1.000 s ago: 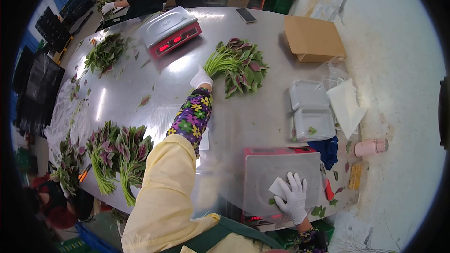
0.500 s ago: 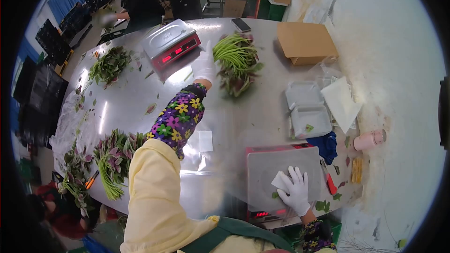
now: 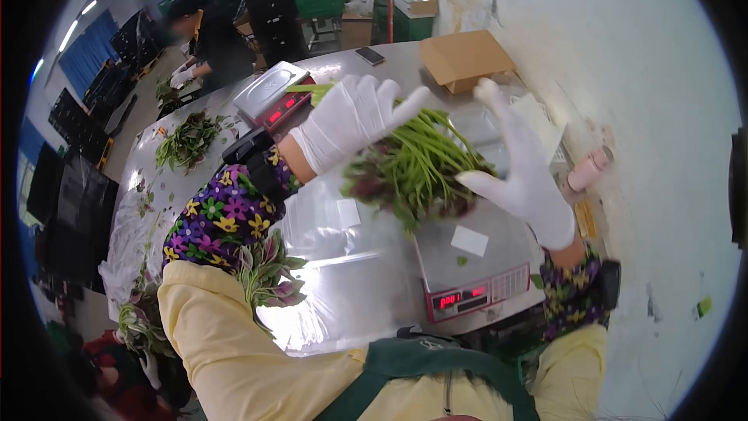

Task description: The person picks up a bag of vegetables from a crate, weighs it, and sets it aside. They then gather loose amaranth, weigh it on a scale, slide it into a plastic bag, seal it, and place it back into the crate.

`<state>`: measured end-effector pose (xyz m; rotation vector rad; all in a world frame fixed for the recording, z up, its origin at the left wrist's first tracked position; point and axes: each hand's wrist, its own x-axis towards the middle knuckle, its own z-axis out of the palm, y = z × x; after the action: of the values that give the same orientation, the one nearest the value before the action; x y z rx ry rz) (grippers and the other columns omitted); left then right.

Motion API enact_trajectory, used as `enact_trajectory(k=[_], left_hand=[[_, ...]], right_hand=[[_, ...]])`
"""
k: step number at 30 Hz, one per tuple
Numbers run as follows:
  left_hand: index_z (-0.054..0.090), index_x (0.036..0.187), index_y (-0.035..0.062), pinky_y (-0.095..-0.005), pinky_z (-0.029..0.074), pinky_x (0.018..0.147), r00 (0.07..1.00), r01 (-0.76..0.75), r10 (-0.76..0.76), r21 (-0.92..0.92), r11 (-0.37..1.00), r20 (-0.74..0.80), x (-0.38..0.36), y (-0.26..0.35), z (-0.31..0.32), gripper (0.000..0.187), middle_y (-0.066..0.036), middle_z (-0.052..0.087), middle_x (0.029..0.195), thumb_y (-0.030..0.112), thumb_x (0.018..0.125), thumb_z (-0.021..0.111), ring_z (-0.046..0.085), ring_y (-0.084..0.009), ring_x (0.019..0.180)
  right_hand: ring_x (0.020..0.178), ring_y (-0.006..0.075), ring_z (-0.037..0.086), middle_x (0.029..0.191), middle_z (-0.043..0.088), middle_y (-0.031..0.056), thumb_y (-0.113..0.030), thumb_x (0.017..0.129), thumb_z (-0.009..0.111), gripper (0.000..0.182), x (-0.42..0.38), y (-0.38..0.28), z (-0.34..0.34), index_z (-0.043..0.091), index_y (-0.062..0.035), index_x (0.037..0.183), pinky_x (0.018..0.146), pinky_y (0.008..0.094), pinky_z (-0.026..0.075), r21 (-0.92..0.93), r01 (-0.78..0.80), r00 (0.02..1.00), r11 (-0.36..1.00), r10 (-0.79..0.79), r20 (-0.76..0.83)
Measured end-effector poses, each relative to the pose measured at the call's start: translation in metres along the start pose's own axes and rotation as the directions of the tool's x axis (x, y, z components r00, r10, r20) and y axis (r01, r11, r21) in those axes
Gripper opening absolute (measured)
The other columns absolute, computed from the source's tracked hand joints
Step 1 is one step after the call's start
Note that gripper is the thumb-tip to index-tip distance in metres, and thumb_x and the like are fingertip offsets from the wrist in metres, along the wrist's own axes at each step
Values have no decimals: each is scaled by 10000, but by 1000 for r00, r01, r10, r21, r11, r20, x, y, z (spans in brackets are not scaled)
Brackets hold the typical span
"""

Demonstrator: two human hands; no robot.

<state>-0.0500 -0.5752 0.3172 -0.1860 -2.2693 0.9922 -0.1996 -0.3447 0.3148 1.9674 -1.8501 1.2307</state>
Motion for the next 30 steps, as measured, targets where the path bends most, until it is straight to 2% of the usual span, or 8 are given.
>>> enact_trajectory(k=[4, 6, 12, 14, 16, 21, 27, 30], left_hand=[[454, 1346, 169, -294, 403, 500, 994, -83, 73, -137, 987, -78, 15, 32, -51, 610, -12, 449, 729, 139, 748, 569, 479, -159, 566], [455, 1380, 193, -288, 418, 539, 988, -104, 72, -251, 962, -134, 18, 39, -67, 702, 8, 499, 798, 207, 697, 615, 503, -153, 621], [454, 1377, 306, -281, 462, 571, 992, -125, 129, -244, 962, 1, 27, 54, -99, 714, -6, 512, 840, 219, 693, 640, 545, -161, 687], [450, 1384, 261, -291, 491, 731, 954, -110, 61, -154, 982, -293, 28, 56, -94, 783, -70, 559, 1024, 204, 640, 687, 589, -207, 891], [428, 1394, 155, -351, 450, 944, 986, 56, -119, -450, 891, -114, 12, 65, -131, 806, -132, 531, 1219, 174, 655, 749, 547, -258, 1113], [376, 1387, -13, -405, 422, 974, 397, 641, -854, -768, -5, 337, -92, 140, -62, 740, -187, 503, 1325, 205, 783, 744, 551, -287, 1138], [465, 1306, 16, -326, 508, 774, -261, 550, -417, -221, -806, 871, -166, 304, 33, 511, -157, 619, 1117, 243, 886, 648, 623, -210, 929], [606, 1085, 45, -237, 491, 577, -264, 324, -141, -50, -945, 954, -138, 342, 20, 240, -66, 684, 826, 218, 917, 607, 622, -114, 643]], right_hand=[[1230, 306, 477, 1318, 512, 184, -266, 738, 776, 779, -3, -19, 22, 404, 16, 1362, 1038, 394, 362, 47, -79, 992, 996, 74, 106], [1094, 209, 559, 1161, 605, 120, -238, 766, 765, 610, -12, -34, 17, 505, 11, 1259, 956, 325, 427, 494, -523, 818, 695, 246, 520], [822, 123, 594, 920, 612, 46, -110, 787, 680, 314, -45, -58, 7, 600, 27, 1059, 738, 268, 491, 489, -673, 737, 555, 443, 510], [739, 98, 575, 867, 603, 30, -97, 776, 671, 283, -47, -57, -10, 607, 23, 1025, 664, 246, 475, 547, -677, 736, 493, 445, 510], [696, 74, 546, 790, 590, 10, -83, 760, 660, 263, -52, -46, -35, 611, 14, 999, 625, 230, 439, 553, -610, 792, 568, 473, 387], [741, 171, 628, 871, 664, 88, -140, 790, 642, 374, -60, -14, -104, 568, 16, 1121, 703, 298, 494, 11, -472, 882, 881, 472, 4], [695, 302, 631, 801, 608, 131, -212, 696, 744, 388, -99, 34, -40, 551, -63, 998, 623, 394, 503, -608, -106, 993, 786, 59, -98], [628, 255, 611, 720, 565, 62, -221, 690, 703, 293, -157, 74, 59, 498, -104, 864, 555, 365, 473, -782, 17, 972, 623, 171, 158]])
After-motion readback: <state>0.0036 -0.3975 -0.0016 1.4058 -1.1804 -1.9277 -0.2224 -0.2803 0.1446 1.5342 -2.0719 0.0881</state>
